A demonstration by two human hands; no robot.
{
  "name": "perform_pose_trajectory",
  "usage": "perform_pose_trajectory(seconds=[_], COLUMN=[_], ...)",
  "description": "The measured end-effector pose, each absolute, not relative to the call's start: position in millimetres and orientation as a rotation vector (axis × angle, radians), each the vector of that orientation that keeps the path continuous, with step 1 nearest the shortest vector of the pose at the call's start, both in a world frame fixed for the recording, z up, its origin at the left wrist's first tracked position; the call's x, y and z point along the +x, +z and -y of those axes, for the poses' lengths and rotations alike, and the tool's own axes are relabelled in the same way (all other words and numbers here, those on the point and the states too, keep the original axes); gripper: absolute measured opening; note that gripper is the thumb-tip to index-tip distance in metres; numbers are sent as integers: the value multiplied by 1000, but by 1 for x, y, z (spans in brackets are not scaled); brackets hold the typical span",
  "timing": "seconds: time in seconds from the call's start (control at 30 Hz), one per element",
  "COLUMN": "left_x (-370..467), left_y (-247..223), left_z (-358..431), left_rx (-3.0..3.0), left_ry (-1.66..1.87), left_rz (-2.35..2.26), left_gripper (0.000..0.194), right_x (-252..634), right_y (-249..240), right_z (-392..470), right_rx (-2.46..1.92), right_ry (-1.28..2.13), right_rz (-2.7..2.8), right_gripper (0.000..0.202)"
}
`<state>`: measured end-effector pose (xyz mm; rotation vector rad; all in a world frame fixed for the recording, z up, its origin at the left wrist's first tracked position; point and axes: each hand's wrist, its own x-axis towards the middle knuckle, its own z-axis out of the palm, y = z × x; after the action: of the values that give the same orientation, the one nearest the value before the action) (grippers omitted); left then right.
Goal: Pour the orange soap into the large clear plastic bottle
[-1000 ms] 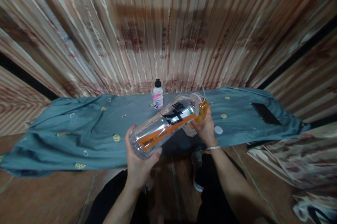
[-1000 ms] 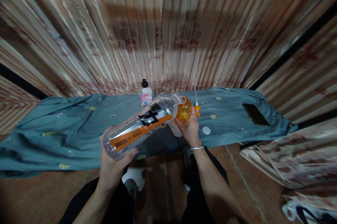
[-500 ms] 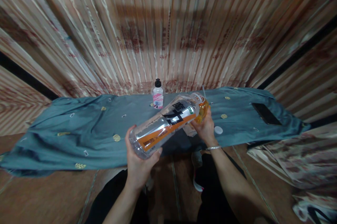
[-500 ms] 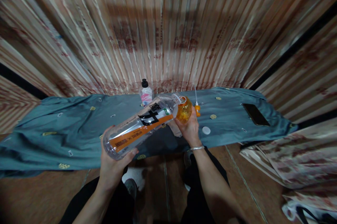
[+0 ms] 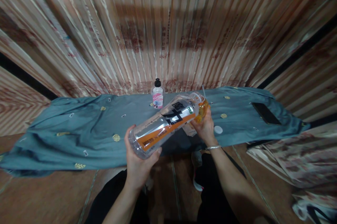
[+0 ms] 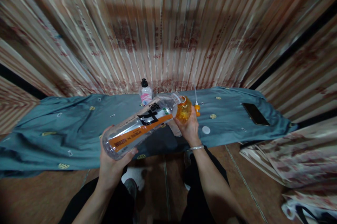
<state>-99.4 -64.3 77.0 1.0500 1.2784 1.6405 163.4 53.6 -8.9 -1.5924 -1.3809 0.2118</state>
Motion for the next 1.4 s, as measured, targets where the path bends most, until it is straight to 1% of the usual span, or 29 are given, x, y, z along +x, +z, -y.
perform_pose_trajectory(seconds=[0.23, 0.4, 0.63, 0.9, 1.1, 1.4], left_x=[-98, -98, -101, -100, -106, -102], left_y=[78, 77, 73, 74, 71, 71], left_z=[64, 65, 63, 64, 62, 63], left_rx=[1043, 1046, 1038, 1036, 1110, 1064], left_ry=[1663, 1665, 1659, 1659, 1611, 1637], left_rz=[-1274, -1274, -1257, -1258, -1255, -1259], left_gripper=[94, 95, 96, 97, 98, 97], right_x=[162, 161, 160, 160, 161, 162], right_y=[-3, -1, -7, -6, -7, -6], right_z=[-52, -51, -53, -53, -53, -53], right_rx=[-1624, -1608, -1567, -1575, -1608, -1613], right_ry=[239, 241, 160, 169, 176, 207], right_rz=[1386, 1398, 1404, 1410, 1392, 1401], right_gripper=[109, 107, 104, 100, 104, 106])
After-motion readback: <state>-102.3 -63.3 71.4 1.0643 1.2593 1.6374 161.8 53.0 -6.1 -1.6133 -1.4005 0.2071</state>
